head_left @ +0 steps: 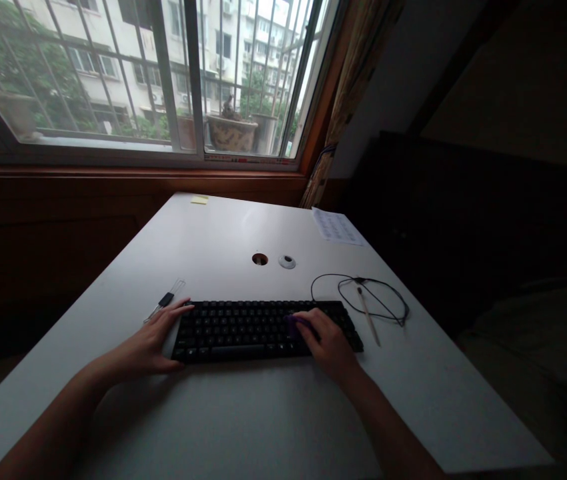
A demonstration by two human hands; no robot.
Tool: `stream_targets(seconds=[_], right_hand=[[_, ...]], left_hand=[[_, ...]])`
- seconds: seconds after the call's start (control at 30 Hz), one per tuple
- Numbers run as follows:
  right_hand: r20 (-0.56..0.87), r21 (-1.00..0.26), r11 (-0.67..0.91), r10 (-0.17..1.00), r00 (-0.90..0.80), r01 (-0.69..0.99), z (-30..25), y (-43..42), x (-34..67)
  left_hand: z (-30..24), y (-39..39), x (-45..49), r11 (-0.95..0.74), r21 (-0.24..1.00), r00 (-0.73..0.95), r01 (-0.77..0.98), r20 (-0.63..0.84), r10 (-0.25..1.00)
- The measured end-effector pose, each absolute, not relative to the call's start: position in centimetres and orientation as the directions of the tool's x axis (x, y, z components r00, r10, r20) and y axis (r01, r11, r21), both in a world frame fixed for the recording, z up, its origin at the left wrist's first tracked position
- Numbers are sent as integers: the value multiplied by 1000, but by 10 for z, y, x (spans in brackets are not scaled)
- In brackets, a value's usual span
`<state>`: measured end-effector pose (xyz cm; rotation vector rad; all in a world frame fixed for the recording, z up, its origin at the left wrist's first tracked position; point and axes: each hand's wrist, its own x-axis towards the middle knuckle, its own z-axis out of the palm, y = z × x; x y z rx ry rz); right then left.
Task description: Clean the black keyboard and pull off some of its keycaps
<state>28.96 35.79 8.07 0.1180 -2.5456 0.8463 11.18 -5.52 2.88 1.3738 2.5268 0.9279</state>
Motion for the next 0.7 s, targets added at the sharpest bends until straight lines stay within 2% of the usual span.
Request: stream_targets(seconds=[0.2,0.33,0.4,0.5,0.6,0.7], right_hand=[[392,-574,710,-198,-898,-407,82,271,245],[380,-540,658,-367,-849,-526,84,219,215],[361,-490,662,-437,-824,-567,84,199,203],[272,-345,714,-545,-793,-609,81,183,192],[197,-258,756,-568,-799,-601,80,184,192],[178,-284,779,-531,-829,-560,83,199,199]], left_hand=[[33,-53,115,404,557,-582,726,184,792],[32,-52,115,388,538,-567,748,213,796],[29,-52,114,387,535,-568,751,224,792],[26,-52,113,378,545,-566,749,229,792],[27,-51,113,374,561,-570,738,224,790],[29,-52,112,387,562,-574,731,199,794]])
